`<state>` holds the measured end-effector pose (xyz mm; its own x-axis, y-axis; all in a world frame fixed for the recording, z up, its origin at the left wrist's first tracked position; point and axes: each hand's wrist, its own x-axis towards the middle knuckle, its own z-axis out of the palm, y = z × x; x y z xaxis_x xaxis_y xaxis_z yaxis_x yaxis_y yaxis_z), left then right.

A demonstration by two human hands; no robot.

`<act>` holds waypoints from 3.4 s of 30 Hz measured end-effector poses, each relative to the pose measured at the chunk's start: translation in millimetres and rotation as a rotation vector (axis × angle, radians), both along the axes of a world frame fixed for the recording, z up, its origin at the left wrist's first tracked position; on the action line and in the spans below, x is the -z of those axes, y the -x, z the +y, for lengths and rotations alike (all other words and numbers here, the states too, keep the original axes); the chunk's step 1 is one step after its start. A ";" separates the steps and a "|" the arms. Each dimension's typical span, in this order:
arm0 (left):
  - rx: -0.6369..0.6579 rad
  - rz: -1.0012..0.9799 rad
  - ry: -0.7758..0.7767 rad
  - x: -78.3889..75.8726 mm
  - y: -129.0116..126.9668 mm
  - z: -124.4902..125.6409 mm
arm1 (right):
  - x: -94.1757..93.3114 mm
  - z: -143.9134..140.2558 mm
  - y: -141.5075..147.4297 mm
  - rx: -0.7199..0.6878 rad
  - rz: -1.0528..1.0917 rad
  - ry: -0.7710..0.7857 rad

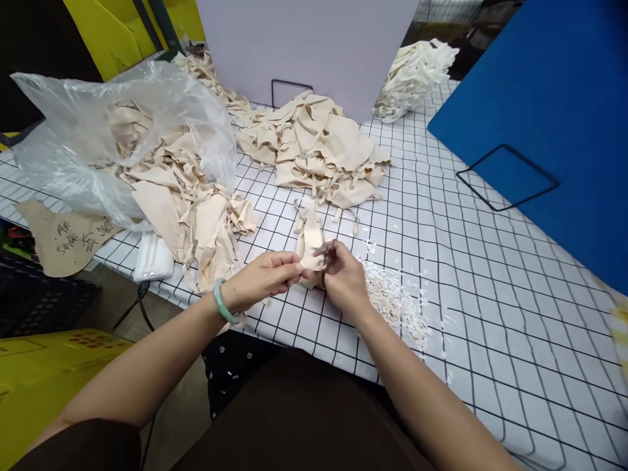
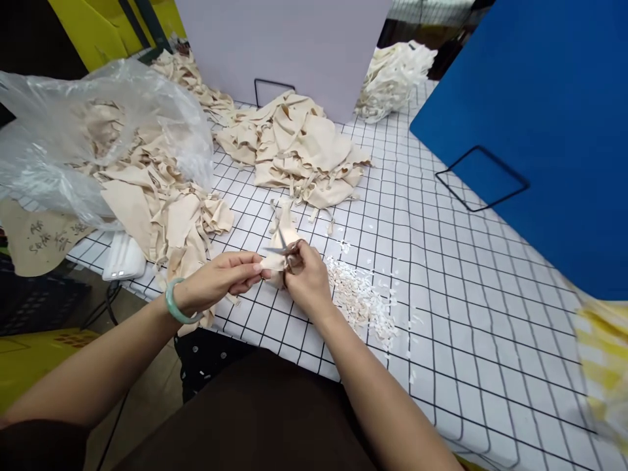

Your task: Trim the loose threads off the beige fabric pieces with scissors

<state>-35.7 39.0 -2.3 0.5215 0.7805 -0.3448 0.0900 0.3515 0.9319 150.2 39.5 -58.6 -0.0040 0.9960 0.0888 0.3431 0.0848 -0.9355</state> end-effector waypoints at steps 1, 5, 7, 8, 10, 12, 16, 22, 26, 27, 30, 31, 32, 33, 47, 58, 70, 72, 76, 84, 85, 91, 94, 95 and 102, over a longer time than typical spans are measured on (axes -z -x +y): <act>0.001 -0.010 0.000 -6.1 2.5 -3.0 | -5.4 4.9 2.6 0.030 0.103 0.017; -0.020 0.044 -0.205 -35.5 10.5 -15.6 | -32.9 20.1 22.4 0.012 0.457 0.018; -0.110 0.116 -0.470 -48.0 11.5 -21.7 | -40.1 18.5 38.4 -0.067 0.576 0.063; -0.179 0.157 -0.607 -51.6 11.1 -24.2 | -40.6 14.6 46.9 -0.115 0.627 0.089; -0.308 0.201 -0.784 -51.6 8.4 -27.3 | -36.0 1.6 62.6 -0.183 0.710 0.145; -0.383 0.129 -0.758 -42.5 3.4 -27.4 | -27.4 -15.3 72.3 -0.210 0.761 0.208; -0.511 -0.177 -0.384 -15.7 -11.8 -24.8 | -14.9 -41.9 65.1 -0.226 0.686 0.242; -0.440 -0.297 -0.239 -3.5 -33.6 -27.0 | -8.2 -47.2 34.9 -0.106 0.525 0.196; -0.401 -0.354 -0.132 -2.0 -40.9 -25.5 | 0.6 -54.0 29.4 -0.110 0.553 0.304; -0.408 -0.354 -0.098 -0.4 -41.9 -25.4 | 1.7 -56.0 27.6 -0.119 0.548 0.289; -0.425 -0.308 -0.081 5.7 -43.3 -27.8 | 0.0 -56.5 19.2 -0.070 0.522 0.183; -0.415 -0.280 -0.115 7.4 -43.4 -29.3 | -1.7 -54.5 16.5 -0.037 0.522 0.164; -0.395 -0.244 -0.160 8.8 -43.3 -30.9 | -3.5 -51.9 14.5 -0.014 0.524 0.169; -0.372 -0.206 -0.214 9.5 -43.1 -32.3 | -5.2 -49.2 13.6 -0.007 0.528 0.194; -0.376 -0.093 -0.304 10.1 -45.1 -38.4 | -7.4 -64.8 -14.3 -0.157 0.058 0.116; -0.181 0.098 -0.710 11.8 -57.4 -46.9 | -17.4 -83.2 -49.2 -0.178 -0.347 -0.106; -0.136 0.098 -0.714 13.6 -59.1 -49.2 | -17.3 -80.2 -49.5 -0.190 -0.343 -0.102; -0.137 0.096 -0.711 13.6 -59.5 -49.4 | -18.0 -79.8 -49.4 -0.190 -0.336 -0.093; -0.130 0.088 -0.710 13.0 -61.2 -49.1 | -18.6 -79.3 -49.4 -0.176 -0.339 -0.099; -0.125 0.041 -0.692 13.6 -63.1 -49.4 | -17.5 -79.7 -48.1 -0.148 -0.326 -0.141; -0.125 0.035 -0.694 13.8 -63.2 -49.6 | -17.6 -79.7 -47.8 -0.146 -0.322 -0.143; -0.125 0.031 -0.699 14.3 -64.8 -49.6 | -19.4 -79.9 -47.6 -0.136 -0.329 -0.125; -0.120 0.019 -0.702 15.0 -65.5 -49.4 | -19.3 -80.2 -48.2 -0.130 -0.334 -0.137; -0.121 0.019 -0.700 15.2 -65.5 -49.4 | -19.0 -80.4 -48.4 -0.128 -0.338 -0.138; -0.103 0.047 -0.733 14.5 -65.7 -50.4 | -16.7 -83.3 -48.0 -0.115 -0.344 -0.098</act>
